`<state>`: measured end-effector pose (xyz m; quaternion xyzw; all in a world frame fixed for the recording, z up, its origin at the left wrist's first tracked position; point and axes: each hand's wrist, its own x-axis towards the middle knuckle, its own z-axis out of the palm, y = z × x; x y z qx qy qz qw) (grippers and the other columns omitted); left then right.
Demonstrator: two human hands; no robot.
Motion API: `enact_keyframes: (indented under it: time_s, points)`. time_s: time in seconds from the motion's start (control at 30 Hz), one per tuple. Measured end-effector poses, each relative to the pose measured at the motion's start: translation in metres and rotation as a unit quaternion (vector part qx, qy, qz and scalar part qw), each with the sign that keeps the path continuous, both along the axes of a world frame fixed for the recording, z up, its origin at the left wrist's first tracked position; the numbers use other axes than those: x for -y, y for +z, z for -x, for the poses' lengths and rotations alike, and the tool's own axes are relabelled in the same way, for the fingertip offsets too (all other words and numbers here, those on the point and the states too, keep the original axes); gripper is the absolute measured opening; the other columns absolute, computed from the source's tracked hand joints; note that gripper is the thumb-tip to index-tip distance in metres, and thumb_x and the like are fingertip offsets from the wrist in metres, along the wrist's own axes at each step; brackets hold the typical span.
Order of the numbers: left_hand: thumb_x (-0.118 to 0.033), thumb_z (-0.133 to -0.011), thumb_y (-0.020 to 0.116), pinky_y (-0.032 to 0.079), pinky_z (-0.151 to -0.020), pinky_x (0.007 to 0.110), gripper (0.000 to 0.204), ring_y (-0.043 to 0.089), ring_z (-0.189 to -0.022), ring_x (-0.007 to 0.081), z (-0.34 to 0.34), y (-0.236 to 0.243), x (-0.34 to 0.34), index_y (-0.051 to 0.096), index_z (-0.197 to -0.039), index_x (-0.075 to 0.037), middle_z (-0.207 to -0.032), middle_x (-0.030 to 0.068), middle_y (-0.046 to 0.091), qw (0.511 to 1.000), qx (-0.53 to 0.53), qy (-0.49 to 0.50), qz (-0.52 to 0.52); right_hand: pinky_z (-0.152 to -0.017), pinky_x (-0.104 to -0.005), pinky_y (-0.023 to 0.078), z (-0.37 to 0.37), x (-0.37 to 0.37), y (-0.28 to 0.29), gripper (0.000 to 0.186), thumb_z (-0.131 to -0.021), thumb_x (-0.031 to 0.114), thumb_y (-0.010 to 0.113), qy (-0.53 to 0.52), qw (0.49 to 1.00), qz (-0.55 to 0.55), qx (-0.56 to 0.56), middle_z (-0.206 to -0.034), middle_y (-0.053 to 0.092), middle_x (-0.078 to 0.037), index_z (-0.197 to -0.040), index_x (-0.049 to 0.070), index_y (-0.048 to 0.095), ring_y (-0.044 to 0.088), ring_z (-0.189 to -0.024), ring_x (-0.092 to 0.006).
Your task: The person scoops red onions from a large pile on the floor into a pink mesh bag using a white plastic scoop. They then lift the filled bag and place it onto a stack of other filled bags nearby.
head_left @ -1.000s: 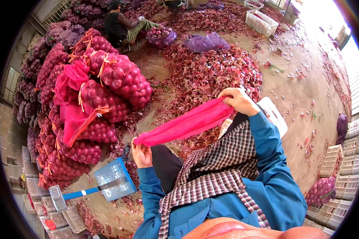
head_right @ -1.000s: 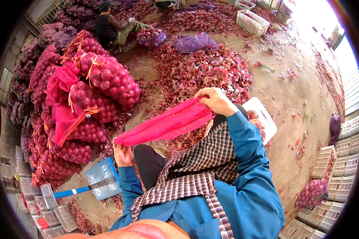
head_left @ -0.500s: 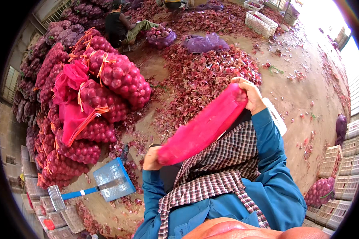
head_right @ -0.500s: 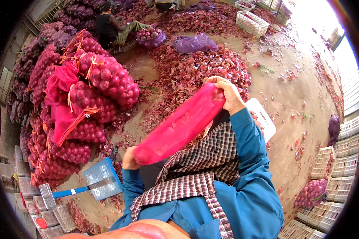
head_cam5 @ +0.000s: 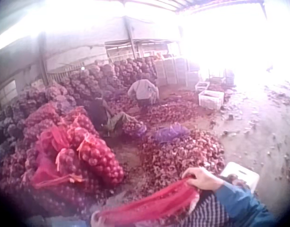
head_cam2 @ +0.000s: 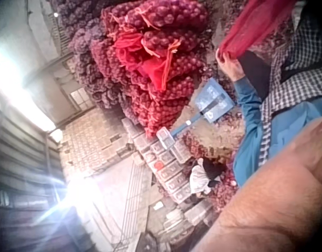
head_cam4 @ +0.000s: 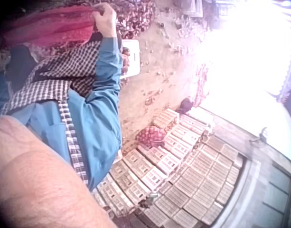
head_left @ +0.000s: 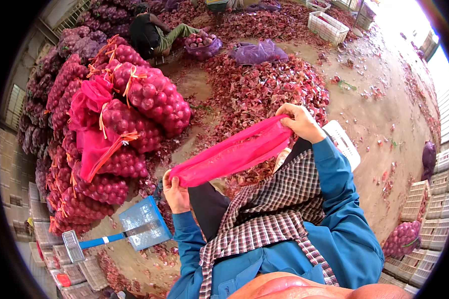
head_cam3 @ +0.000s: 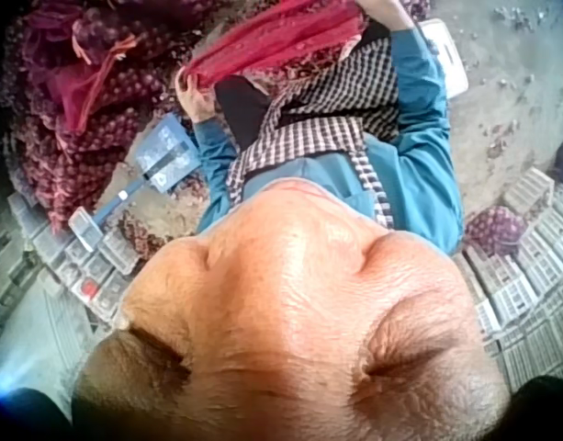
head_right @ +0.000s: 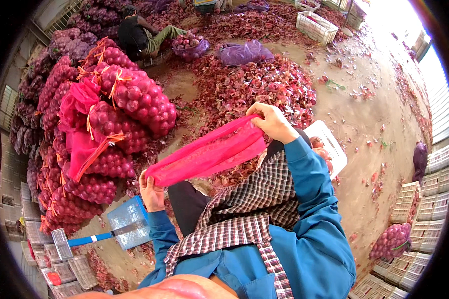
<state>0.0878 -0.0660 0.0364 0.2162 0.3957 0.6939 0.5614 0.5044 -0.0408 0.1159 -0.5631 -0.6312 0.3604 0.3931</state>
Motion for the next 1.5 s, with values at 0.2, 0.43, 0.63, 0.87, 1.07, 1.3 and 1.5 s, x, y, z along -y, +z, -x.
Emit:
enact_keyframes:
  time_s: [0.2, 0.43, 0.63, 0.87, 1.07, 1.3, 1.5]
  points:
    - [-0.015, -0.092, 0.059, 0.039, -0.048, 0.020, 0.034, 0.047, -0.058, 0.0054, 0.004, 0.002, 0.007, 0.054, -0.123, -0.003, -0.084, 0.0028, 0.061, 0.961, -0.087, -0.262, 0.025, -0.078, -0.0287, 0.048, -0.004, -0.009, -0.014, 0.019, -0.079, -0.004, 0.054, -0.129, 0.979, -0.055, -0.145, -0.094, 0.066, -0.007, -0.094, 0.002, 0.065, 0.063, -0.086, -0.0203]
    - [-0.038, -0.086, 0.066, 0.042, -0.060, 0.029, 0.029, 0.049, -0.062, 0.0106, 0.006, -0.017, 0.005, 0.059, -0.086, -0.009, -0.069, -0.0040, 0.050, 0.922, 0.183, -0.341, -0.022, -0.068, -0.0227, 0.052, -0.026, -0.006, -0.010, 0.018, -0.093, 0.006, 0.050, 0.013, 0.869, 0.138, -0.475, -0.096, 0.063, -0.001, -0.108, 0.003, 0.059, 0.061, -0.077, -0.0097]
    - [-0.022, -0.088, 0.065, 0.052, -0.081, 0.039, 0.022, 0.061, -0.087, 0.0164, 0.013, -0.020, -0.012, 0.057, -0.103, -0.008, -0.096, 0.0030, 0.062, 0.984, 0.080, -0.140, -0.075, -0.072, -0.0210, 0.046, 0.004, 0.003, 0.011, 0.028, -0.079, 0.001, 0.065, 0.077, 0.967, 0.021, -0.243, -0.090, 0.060, 0.001, -0.106, 0.005, 0.057, 0.056, -0.078, -0.0079]
    - [-0.004, -0.093, 0.053, 0.056, -0.068, 0.029, 0.030, 0.064, -0.083, 0.0159, 0.016, -0.029, -0.008, 0.053, -0.123, -0.005, -0.104, 0.0070, 0.065, 0.995, 0.076, -0.041, 0.047, -0.071, -0.0271, 0.046, 0.005, -0.008, -0.011, 0.018, -0.080, -0.002, 0.059, 0.000, 0.998, -0.029, 0.062, -0.090, 0.062, -0.008, -0.098, 0.001, 0.061, 0.058, -0.079, -0.0143]
    - [-0.010, -0.094, 0.056, 0.044, -0.056, 0.020, 0.034, 0.055, -0.068, 0.0076, 0.015, -0.023, -0.004, 0.053, -0.127, -0.004, -0.093, 0.0027, 0.064, 0.973, -0.036, -0.229, 0.012, -0.073, -0.0275, 0.050, -0.006, -0.011, -0.018, 0.020, -0.084, -0.005, 0.054, -0.124, 0.985, -0.118, -0.015, -0.097, 0.065, -0.007, -0.100, 0.001, 0.065, 0.063, -0.081, -0.0154]
    - [-0.015, -0.094, 0.058, 0.042, -0.056, 0.020, 0.022, 0.051, -0.065, 0.0050, -0.006, -0.039, -0.003, 0.063, -0.113, -0.005, -0.083, -0.0028, 0.060, 0.848, -0.497, -0.160, -0.091, -0.055, -0.0169, 0.045, -0.011, -0.006, -0.007, 0.021, -0.092, 0.001, 0.051, -0.037, 0.897, 0.029, -0.440, -0.087, 0.064, -0.003, -0.111, 0.000, 0.058, 0.054, -0.062, -0.0038]
    - [-0.018, -0.097, 0.053, 0.050, -0.072, 0.025, 0.020, 0.060, -0.080, 0.0126, 0.001, -0.019, -0.004, 0.058, -0.111, -0.006, -0.099, 0.0044, 0.065, 0.992, 0.000, -0.108, 0.061, -0.045, -0.0226, 0.036, -0.008, 0.004, 0.004, 0.019, -0.090, 0.019, 0.061, 0.072, 0.982, 0.143, -0.097, -0.059, 0.053, 0.003, -0.087, 0.002, 0.066, 0.046, -0.049, -0.0047]
